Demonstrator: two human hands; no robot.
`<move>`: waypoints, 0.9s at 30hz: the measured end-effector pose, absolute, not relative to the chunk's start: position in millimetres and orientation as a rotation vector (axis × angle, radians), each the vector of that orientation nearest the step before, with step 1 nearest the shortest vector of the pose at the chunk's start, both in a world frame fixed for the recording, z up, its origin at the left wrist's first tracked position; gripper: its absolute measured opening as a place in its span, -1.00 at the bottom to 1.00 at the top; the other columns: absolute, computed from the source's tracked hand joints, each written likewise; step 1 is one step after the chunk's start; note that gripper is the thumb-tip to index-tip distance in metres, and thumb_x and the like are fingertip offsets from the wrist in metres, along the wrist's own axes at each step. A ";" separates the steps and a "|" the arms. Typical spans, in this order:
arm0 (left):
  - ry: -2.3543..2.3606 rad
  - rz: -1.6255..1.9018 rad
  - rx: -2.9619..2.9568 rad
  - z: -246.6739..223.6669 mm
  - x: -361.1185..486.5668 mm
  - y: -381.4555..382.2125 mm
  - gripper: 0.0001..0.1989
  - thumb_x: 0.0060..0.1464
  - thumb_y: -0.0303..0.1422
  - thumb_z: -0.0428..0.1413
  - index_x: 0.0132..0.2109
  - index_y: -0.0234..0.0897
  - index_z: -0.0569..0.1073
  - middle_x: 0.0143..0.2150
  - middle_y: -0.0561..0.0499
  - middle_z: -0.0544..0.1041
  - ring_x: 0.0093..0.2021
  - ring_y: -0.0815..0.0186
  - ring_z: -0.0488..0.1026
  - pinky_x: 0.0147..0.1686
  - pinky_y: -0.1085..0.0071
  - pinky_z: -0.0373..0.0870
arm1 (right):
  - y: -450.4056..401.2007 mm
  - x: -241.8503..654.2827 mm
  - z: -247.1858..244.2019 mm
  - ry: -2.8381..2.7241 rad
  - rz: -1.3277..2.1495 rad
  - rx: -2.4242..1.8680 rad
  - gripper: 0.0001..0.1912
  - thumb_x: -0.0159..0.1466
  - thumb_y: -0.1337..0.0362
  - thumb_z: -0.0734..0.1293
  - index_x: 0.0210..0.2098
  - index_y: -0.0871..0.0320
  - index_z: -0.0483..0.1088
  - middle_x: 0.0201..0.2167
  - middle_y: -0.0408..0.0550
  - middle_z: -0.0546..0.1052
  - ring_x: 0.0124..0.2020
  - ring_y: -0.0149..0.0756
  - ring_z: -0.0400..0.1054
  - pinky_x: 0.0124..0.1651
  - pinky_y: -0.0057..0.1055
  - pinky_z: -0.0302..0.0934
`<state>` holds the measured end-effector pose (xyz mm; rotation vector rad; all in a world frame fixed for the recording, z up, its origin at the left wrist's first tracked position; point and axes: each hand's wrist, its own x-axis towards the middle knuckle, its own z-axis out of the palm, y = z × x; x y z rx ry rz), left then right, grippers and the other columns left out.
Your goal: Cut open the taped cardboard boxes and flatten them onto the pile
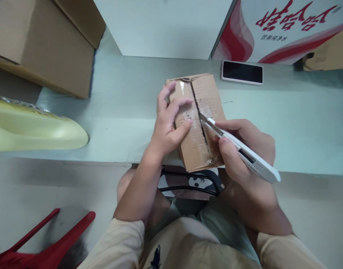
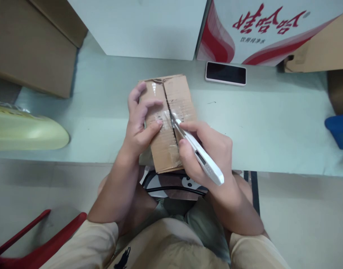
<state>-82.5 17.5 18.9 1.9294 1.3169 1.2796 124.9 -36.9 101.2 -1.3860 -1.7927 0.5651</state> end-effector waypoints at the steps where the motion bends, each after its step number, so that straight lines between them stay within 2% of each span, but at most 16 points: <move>1: 1.314 1.281 1.925 18.8 -82.5 17.4 -0.36 0.27 0.32 0.00 0.19 0.00 0.47 0.56 -0.10 0.19 0.63 -0.12 0.03 0.62 -0.15 -0.01 | -37.4 124.9 102.5 -1.795 0.568 -1.388 -0.80 0.36 0.14 0.37 -0.12 0.04 0.58 -0.41 -0.13 0.65 -0.48 -0.28 0.49 -0.32 -0.30 0.44; 6: 1.336 1.278 1.911 19.0 -82.0 17.1 -0.34 0.25 0.35 0.00 0.18 0.01 0.48 0.56 -0.08 0.21 0.63 -0.12 0.02 0.63 -0.15 -0.02 | -41.4 126.6 108.9 -1.798 0.591 -1.390 -0.84 0.33 0.20 0.38 -0.13 0.03 0.59 -0.40 -0.14 0.66 -0.48 -0.30 0.49 -0.30 -0.30 0.46; 11: 1.298 1.309 1.928 17.0 -82.1 17.7 -0.39 0.29 0.29 0.03 0.20 0.00 0.48 0.55 -0.10 0.20 0.63 -0.11 0.04 0.62 -0.13 0.02 | -42.3 134.7 111.6 -1.857 0.648 -1.332 -0.83 0.33 0.26 0.39 -0.11 0.07 0.58 -0.41 -0.15 0.66 -0.52 -0.35 0.46 -0.34 -0.35 0.43; 18: 1.176 1.400 1.960 2.9 -83.9 26.5 -0.41 0.26 0.26 0.11 0.24 0.05 0.44 0.56 -0.09 0.19 0.59 -0.22 0.10 0.55 -0.27 0.10 | -47.2 139.7 120.7 -1.860 0.708 -1.364 -0.85 0.36 0.23 0.37 -0.15 0.09 0.58 -0.47 -0.20 0.63 -0.56 -0.40 0.43 -0.41 -0.41 0.35; 21: 1.171 1.401 1.972 0.3 -85.1 27.6 -0.42 0.27 0.24 0.11 0.24 0.06 0.43 0.56 -0.08 0.17 0.59 -0.26 0.09 0.55 -0.30 0.09 | -51.0 139.8 124.3 -1.863 0.704 -1.394 -0.85 0.38 0.21 0.36 -0.18 0.08 0.59 -0.52 -0.23 0.59 -0.57 -0.42 0.41 -0.44 -0.43 0.29; 27: 1.262 1.391 2.037 22.7 -80.8 13.5 -0.46 0.26 0.18 0.15 0.25 0.09 0.46 0.60 0.02 0.11 0.63 -0.22 -0.02 0.60 -0.35 -0.02 | -56.7 139.5 129.7 -1.876 0.598 -1.403 -0.84 0.36 0.21 0.36 -0.20 0.09 0.60 -0.45 -0.17 0.65 -0.53 -0.40 0.47 -0.41 -0.43 0.33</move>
